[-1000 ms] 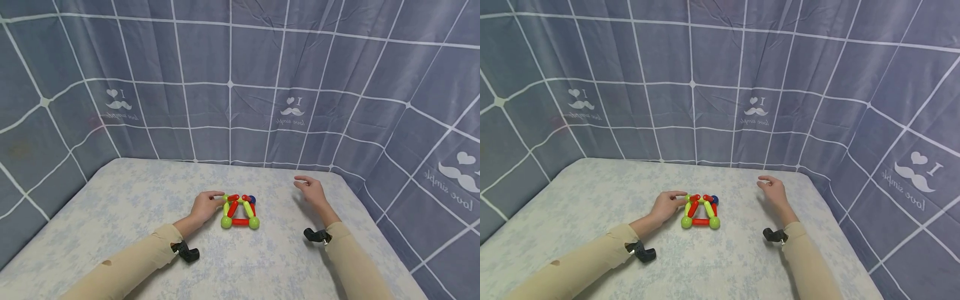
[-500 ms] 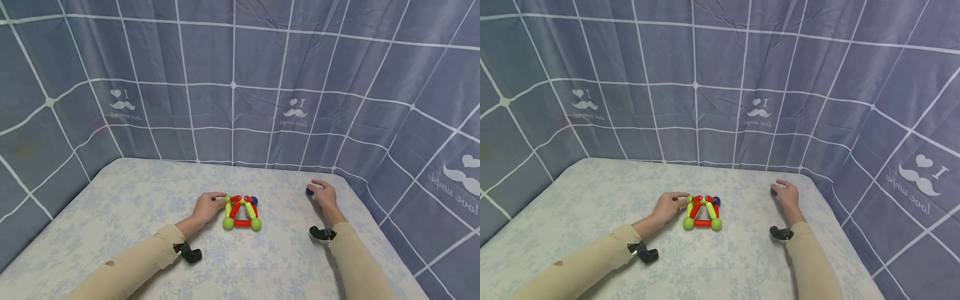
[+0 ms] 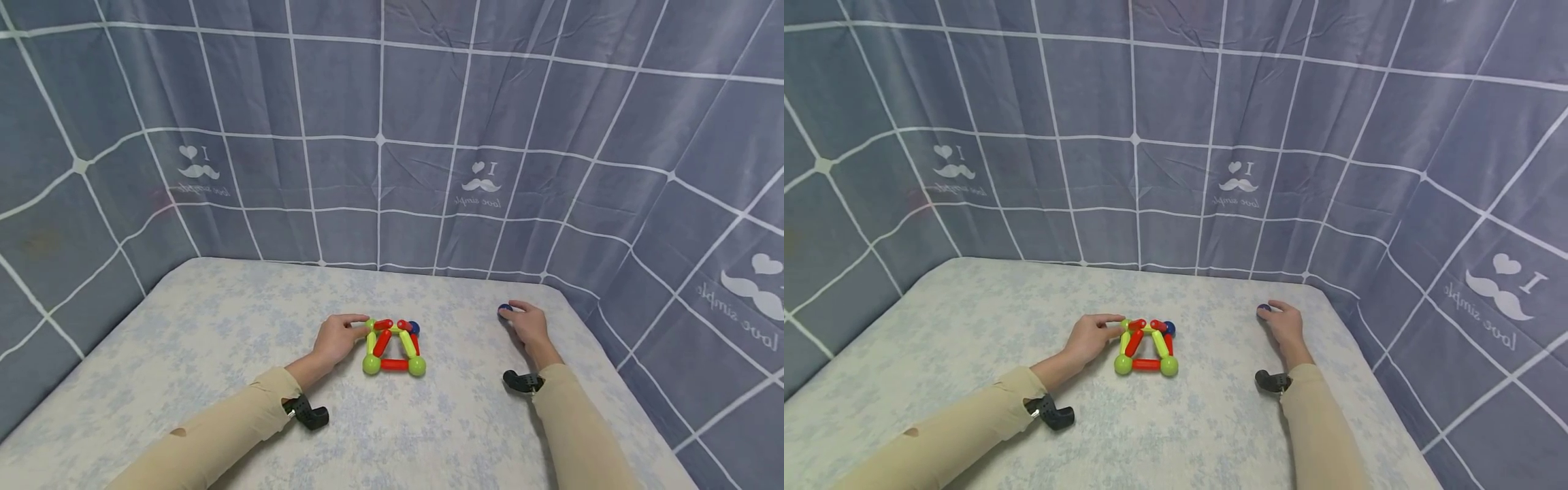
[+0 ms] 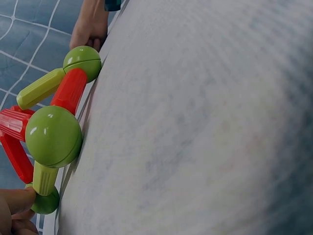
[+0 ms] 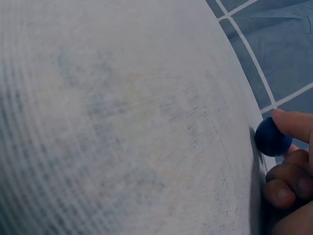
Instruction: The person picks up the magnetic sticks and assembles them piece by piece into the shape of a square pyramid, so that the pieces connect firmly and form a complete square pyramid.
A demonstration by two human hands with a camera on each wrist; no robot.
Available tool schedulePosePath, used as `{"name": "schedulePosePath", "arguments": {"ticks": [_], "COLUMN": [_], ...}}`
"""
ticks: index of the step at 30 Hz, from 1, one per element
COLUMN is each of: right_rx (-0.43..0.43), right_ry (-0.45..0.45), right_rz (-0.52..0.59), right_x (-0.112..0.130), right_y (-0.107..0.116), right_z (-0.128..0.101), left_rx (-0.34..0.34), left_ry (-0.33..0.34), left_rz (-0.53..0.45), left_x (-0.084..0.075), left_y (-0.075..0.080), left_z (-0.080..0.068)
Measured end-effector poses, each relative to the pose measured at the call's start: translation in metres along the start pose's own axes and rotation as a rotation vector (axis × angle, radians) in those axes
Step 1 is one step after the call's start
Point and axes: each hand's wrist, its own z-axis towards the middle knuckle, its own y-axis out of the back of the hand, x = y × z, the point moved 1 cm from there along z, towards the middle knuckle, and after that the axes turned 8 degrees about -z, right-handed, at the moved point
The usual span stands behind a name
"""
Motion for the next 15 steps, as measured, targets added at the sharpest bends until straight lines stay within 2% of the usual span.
{"name": "schedulePosePath", "arguments": {"ticks": [5, 15], "right_rx": [0.019, -0.017], "right_ry": [0.007, 0.012], "right_rz": [-0.035, -0.059], "right_x": [0.0022, 0.0028], "right_y": [-0.0034, -0.0046], "right_z": [-0.0053, -0.0087], "left_rx": [0.000, 0.006], "left_ry": [-0.002, 0.000], "left_rz": [-0.001, -0.007], "left_x": [0.0012, 0.0001], "left_y": [0.0005, 0.0009], "left_z": [0.0006, 0.0004]}}
